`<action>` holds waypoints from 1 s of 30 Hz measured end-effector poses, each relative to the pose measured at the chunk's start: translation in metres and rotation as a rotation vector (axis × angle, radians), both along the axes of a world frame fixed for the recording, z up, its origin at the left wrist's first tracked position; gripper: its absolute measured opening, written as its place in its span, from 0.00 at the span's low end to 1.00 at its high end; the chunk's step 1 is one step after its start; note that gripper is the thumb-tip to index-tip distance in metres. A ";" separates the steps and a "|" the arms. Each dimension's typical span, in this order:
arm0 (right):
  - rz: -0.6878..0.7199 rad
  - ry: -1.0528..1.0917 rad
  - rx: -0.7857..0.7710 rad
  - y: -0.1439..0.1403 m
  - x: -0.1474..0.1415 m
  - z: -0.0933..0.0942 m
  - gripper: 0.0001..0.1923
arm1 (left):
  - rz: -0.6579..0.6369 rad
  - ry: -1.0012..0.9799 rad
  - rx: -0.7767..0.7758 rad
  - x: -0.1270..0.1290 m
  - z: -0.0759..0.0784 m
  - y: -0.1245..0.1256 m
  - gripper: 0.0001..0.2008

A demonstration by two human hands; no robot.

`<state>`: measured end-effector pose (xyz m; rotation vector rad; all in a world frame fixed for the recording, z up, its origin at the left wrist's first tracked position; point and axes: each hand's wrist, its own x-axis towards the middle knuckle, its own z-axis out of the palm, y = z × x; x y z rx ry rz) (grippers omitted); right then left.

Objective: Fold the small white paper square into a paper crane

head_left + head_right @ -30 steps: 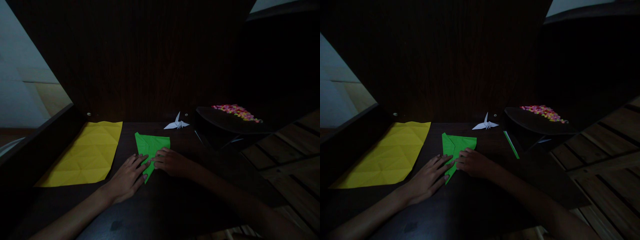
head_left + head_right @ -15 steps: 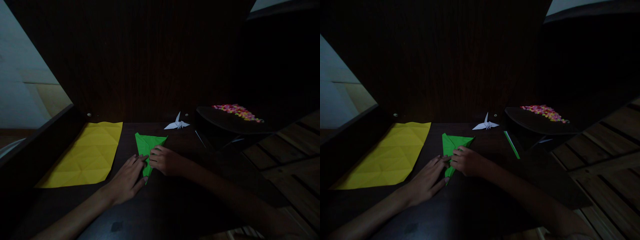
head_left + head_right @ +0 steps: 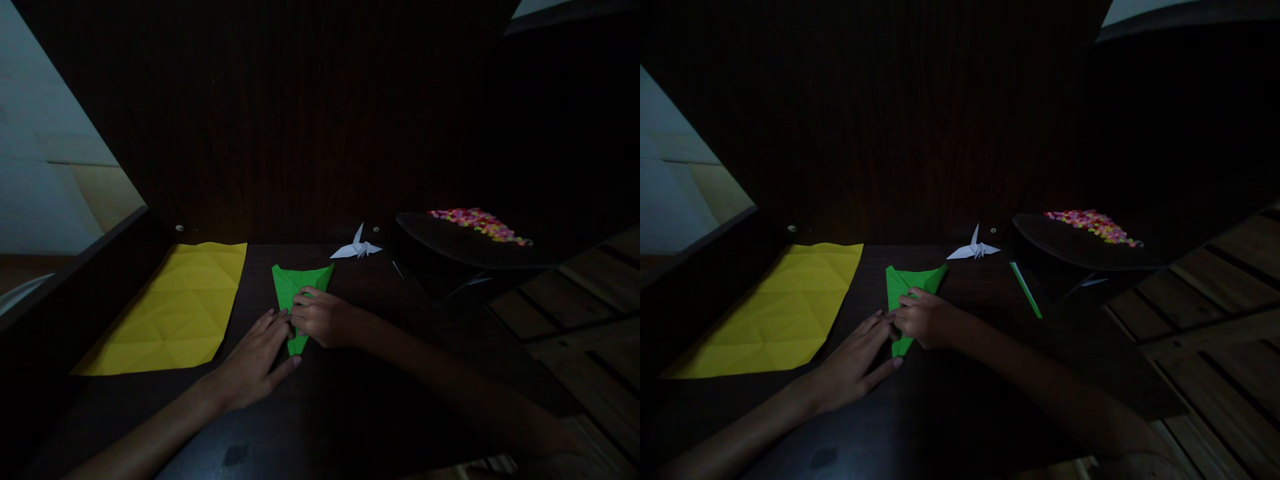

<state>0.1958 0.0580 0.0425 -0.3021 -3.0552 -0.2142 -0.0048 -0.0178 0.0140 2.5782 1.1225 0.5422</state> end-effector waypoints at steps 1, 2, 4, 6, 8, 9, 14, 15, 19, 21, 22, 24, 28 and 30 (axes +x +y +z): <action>-0.004 0.008 0.002 0.000 0.000 0.000 0.05 | -0.001 -0.004 0.004 0.000 -0.001 0.000 0.13; -0.006 0.018 0.007 0.000 0.000 0.000 0.05 | -0.001 -0.005 0.005 0.000 -0.002 0.000 0.13; -0.007 0.030 0.019 0.001 0.000 0.000 0.05 | -0.002 -0.003 0.003 0.000 -0.003 0.000 0.13; -0.004 0.033 0.020 0.002 0.000 -0.001 0.05 | -0.006 0.004 -0.001 0.000 -0.001 0.000 0.14; -0.009 0.036 0.014 0.004 -0.001 -0.001 0.07 | -0.010 0.008 -0.002 0.000 0.000 0.000 0.15; -0.014 0.041 0.009 0.005 -0.001 -0.002 0.08 | -0.012 0.004 0.001 0.000 0.000 0.000 0.15; -0.069 0.075 -0.058 0.006 -0.001 -0.001 0.09 | -0.031 -0.035 0.011 -0.001 -0.002 0.001 0.17; -0.084 0.085 -0.074 0.006 -0.001 -0.001 0.10 | -0.032 -0.033 0.013 -0.002 -0.002 0.001 0.18; -0.161 0.141 -0.137 0.005 0.002 0.001 0.21 | -0.030 0.009 0.027 -0.003 -0.004 0.001 0.24; -0.206 0.174 -0.160 0.005 0.004 -0.002 0.26 | -0.034 0.051 0.034 -0.003 -0.005 0.001 0.26; -0.229 0.192 -0.169 0.006 0.006 -0.004 0.28 | -0.038 0.071 0.038 -0.004 -0.006 0.001 0.26; -0.262 0.230 -0.191 0.007 0.010 -0.010 0.30 | -0.045 0.103 0.043 -0.004 -0.006 0.001 0.27; -0.321 0.306 -0.242 0.011 0.019 -0.022 0.37 | -0.034 0.136 0.040 -0.004 -0.006 0.001 0.28; -0.353 0.343 -0.262 0.013 0.022 -0.027 0.43 | -0.018 0.151 0.028 -0.004 -0.006 0.000 0.28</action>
